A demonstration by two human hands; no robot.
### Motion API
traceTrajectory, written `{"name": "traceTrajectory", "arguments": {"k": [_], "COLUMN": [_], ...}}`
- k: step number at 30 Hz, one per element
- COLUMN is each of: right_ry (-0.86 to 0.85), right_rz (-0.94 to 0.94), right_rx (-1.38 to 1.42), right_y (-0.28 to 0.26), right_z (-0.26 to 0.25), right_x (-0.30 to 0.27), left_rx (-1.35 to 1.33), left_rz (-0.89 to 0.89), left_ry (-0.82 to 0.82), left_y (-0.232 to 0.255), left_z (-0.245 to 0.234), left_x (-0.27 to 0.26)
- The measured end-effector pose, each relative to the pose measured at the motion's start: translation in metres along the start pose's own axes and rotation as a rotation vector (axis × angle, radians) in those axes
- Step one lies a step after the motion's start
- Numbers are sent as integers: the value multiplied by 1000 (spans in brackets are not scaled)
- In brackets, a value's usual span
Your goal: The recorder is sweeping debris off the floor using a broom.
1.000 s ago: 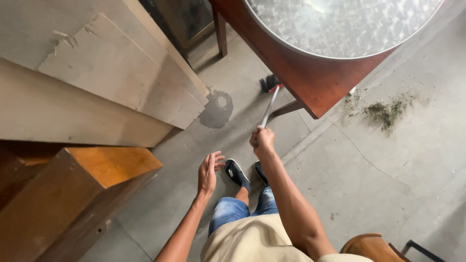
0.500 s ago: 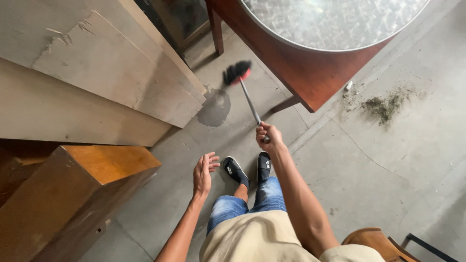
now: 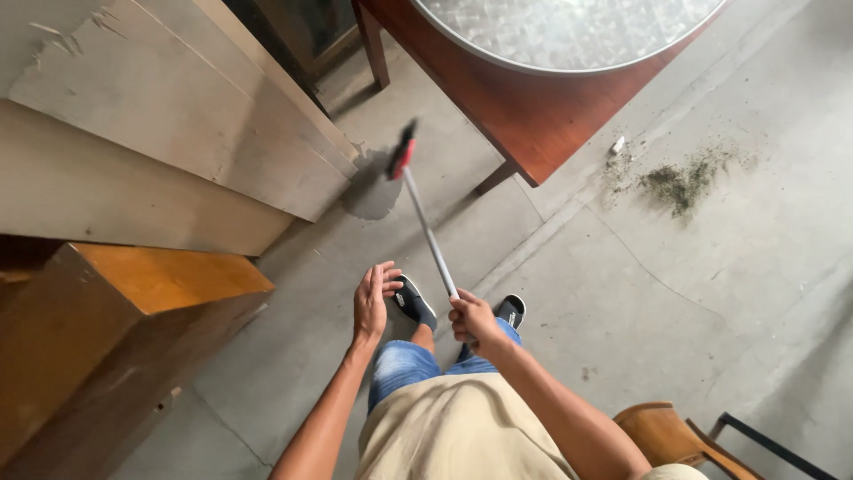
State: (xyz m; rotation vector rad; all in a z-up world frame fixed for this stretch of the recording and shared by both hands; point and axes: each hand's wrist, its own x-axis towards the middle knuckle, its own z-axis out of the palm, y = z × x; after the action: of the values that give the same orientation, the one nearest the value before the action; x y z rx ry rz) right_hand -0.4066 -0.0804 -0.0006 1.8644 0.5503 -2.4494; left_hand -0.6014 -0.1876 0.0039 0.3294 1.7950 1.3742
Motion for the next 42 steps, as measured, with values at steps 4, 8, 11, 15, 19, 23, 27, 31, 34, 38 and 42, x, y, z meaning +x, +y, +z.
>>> {"name": "traceTrajectory", "arguments": {"k": [4, 8, 11, 15, 19, 23, 27, 31, 34, 38, 42], "right_ry": [-136, -228, -150, -9, 23, 185, 228, 188, -10, -252, -137], "right_rz": [71, 202, 281, 208, 56, -17, -129, -196, -211, -96, 17], "right_rx": [74, 103, 145, 113, 59, -95, -193, -201, -33, 112, 120], "right_y": [-6, 1, 2, -19, -43, -55, -62, -97, -142, -187, -224], "right_z": [-82, -176, -271, -364, -420, -423, -397, -398, -411, -412, -403], "right_x": [20, 43, 40, -30, -72, -117, -137, -99, -37, 28, 52], "left_rx": [-27, -7, -38, -24, -8, 14, 29, 27, 51, 71, 85], "left_rz": [-10, 4, 0, -42, -56, -23, -6, -7, -26, -55, -64], "left_ry": [18, 66, 89, 11, -60, -118, -112, -122, -137, -174, -207], "left_y": [-12, -15, -39, -68, -79, -59, -46, -23, -25, -24, 0], "left_z": [35, 81, 127, 207, 278, 321, 345, 357, 369, 383, 399], "left_x": [-19, -39, -57, -80, -95, -102, -90, -82, -76, -60, -26]}}
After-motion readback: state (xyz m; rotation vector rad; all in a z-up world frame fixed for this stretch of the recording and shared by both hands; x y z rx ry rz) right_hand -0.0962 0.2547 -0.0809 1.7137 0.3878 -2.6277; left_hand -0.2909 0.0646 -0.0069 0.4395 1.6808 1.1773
